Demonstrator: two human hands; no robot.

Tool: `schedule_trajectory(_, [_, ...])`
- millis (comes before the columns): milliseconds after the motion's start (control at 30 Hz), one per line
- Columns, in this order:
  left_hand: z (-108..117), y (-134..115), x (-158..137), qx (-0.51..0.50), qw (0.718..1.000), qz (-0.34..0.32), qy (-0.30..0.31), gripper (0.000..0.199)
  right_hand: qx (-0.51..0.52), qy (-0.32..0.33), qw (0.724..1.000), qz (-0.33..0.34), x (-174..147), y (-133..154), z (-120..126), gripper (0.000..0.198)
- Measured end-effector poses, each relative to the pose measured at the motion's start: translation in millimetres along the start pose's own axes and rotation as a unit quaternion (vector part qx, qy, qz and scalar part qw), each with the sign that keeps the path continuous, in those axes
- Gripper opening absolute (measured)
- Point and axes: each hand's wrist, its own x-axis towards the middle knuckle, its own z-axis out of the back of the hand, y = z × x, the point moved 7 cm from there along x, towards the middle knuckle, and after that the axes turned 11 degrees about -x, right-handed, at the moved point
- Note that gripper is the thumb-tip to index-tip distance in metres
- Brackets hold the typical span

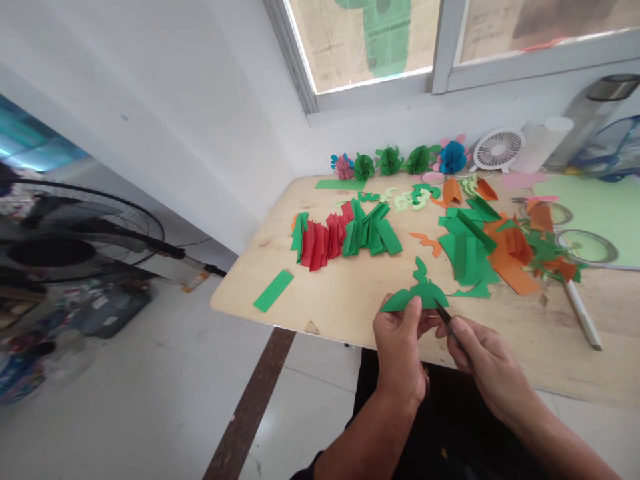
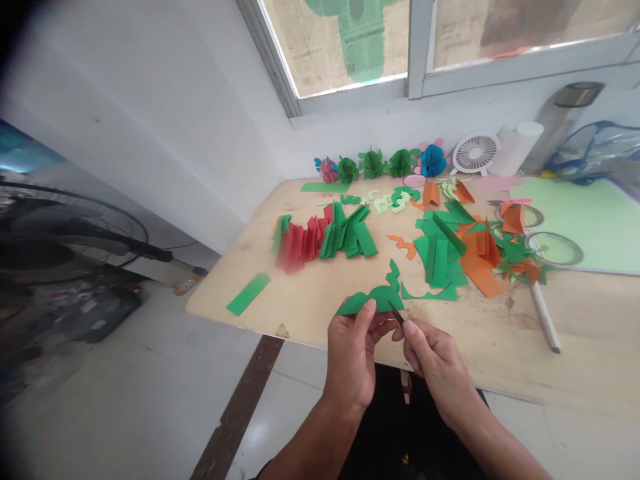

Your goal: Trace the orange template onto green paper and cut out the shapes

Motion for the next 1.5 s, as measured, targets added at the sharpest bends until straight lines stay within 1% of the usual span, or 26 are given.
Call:
schedule_trajectory(300, [4.5,1.8,0.1,-0.003,1.000,0.001,0.008,0.027,-0.018,-0.003,1.000,-0.001,0.3,-1.2,1.6,0.052])
schedule_trajectory(533, [7.1,2.6,1.2,0.003,1.000,0.007,0.000,0.025,-0.020,0.008,1.000,-0.013,-0.6,-5.7,0.9,0.052])
schedule_trajectory(833, [4.0,-1.8,-0.7,0.005,0.999,0.021,0.032,0.022,-0.034,0.015,0.999,-0.003,-0.4,0.7,0.8,0.053])
schedule_trajectory(1133, [4.2,-3.4,-0.3,0.009,0.999,0.023,0.029,0.027,-0.045,0.020,0.999,-0.007,-1.5,-2.9,0.5,0.057])
schedule_trajectory(1333, [3.0,-5.3,-0.4,0.017,0.999,0.027,0.036,0.024,-0.052,0.022,0.998,-0.005,-0.8,3.9,0.6,0.057])
schedule_trajectory(1500, [5.6,-6.8,1.3,0.006,1.000,0.021,0.019,0.024,-0.055,0.029,0.998,-0.010,-1.5,7.1,0.2,0.059])
